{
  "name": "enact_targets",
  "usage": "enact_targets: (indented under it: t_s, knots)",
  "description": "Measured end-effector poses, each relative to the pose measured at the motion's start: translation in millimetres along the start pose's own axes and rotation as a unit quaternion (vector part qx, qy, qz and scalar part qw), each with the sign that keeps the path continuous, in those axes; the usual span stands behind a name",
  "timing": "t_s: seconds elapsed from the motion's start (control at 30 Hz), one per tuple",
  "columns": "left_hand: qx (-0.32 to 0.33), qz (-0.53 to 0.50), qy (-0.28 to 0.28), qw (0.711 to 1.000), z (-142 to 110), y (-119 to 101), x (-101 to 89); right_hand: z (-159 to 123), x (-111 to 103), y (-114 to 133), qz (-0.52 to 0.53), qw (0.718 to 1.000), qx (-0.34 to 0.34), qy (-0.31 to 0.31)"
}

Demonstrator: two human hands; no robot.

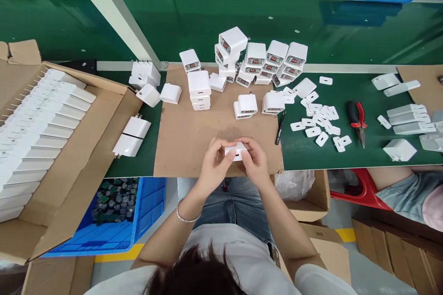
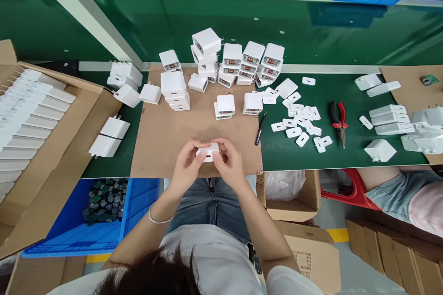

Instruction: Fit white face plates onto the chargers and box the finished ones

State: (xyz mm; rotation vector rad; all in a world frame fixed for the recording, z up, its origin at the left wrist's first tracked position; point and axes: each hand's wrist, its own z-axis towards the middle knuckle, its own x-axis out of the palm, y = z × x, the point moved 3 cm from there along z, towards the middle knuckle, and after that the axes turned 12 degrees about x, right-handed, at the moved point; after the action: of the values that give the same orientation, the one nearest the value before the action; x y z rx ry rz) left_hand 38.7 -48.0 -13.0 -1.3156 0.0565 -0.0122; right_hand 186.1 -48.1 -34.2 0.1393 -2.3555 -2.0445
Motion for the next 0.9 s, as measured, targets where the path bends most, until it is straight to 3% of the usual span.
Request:
enact_targets:
  t_s: [0.17, 0.33, 0.5, 0.9]
  knots:
    - [-0.022, -0.021, -0.006, 1.000, -0.8, 2.8, 0.4, -0.9, 0.3, 0.0, 0.003, 1.000, 0.010, -0.006]
    - [0.009, 0.015, 0.017, 1.000, -2.7, -1.3, -1.8, -0.7, -0.4, 0.2, 0.001, 1.000, 0.020, -0.010]
    - [0.041, 0.031, 0.005, 0.999, -4.0, -2.3, -1.5, -0.2, -0.6, 0.6, 0.006, 1.000, 0.016, 0.002]
    - [0.019, 0.028, 0.010, 0.999, -3.2, -2.0, 2.6, -1.8, -0.5, -2.2, -0.003, 1.000, 0.021, -0.007]
